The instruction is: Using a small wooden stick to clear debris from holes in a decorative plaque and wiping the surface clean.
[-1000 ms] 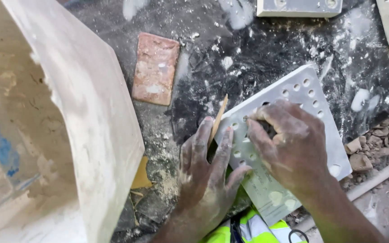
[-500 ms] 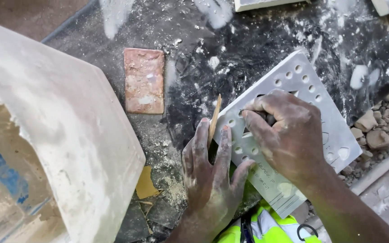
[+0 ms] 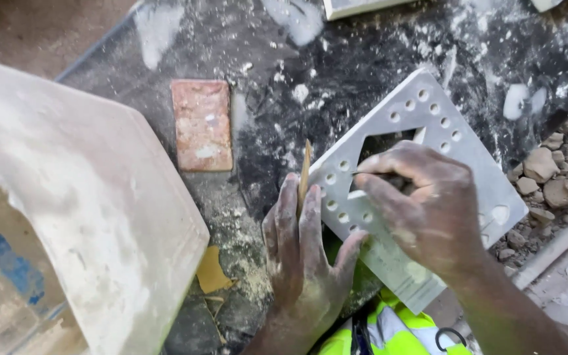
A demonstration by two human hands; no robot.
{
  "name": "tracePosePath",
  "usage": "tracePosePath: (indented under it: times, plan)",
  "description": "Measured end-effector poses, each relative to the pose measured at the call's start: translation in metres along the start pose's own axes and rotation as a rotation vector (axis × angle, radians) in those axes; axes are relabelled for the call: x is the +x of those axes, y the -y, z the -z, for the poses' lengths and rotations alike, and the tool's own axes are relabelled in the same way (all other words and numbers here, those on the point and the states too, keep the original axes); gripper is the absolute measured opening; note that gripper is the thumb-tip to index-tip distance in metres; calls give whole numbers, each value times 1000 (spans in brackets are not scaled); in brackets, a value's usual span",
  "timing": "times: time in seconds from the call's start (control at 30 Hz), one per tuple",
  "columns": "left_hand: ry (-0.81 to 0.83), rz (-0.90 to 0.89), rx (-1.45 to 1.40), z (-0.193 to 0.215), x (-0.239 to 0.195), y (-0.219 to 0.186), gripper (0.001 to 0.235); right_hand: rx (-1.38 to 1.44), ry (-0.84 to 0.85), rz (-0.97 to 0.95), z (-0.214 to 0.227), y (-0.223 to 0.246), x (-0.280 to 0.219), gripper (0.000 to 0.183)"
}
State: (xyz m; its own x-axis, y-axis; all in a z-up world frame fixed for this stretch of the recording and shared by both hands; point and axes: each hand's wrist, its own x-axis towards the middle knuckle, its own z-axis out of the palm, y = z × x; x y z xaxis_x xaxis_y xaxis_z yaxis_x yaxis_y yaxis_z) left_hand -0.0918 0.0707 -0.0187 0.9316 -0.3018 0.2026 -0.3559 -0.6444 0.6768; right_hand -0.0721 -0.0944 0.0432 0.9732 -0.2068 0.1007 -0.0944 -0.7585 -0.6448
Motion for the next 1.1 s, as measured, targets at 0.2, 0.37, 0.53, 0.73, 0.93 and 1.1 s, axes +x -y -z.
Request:
tracePosePath:
  times: [0.2, 0.37, 0.53, 0.73, 0.93, 1.1]
  plan:
    - [42, 16, 42, -6, -9, 7, 82, -50, 83, 120, -13, 8, 2, 9]
    - [9, -3, 11, -4, -7, 5, 83, -94, 107, 207, -22, 7, 6, 8]
    - [-48, -69, 5, 4, -1, 1, 75, -268, 133, 217, -24, 5, 2, 9]
    - [33, 14, 58, -4, -8, 4, 82, -153, 126, 173, -20, 8, 11, 9]
    - [5, -1, 26, -4, -5, 5, 82, -68, 99, 188, -19, 5, 16, 12]
    - [-65, -105, 37, 0, -1, 4, 84, -194, 145, 77, -22, 14, 8, 11]
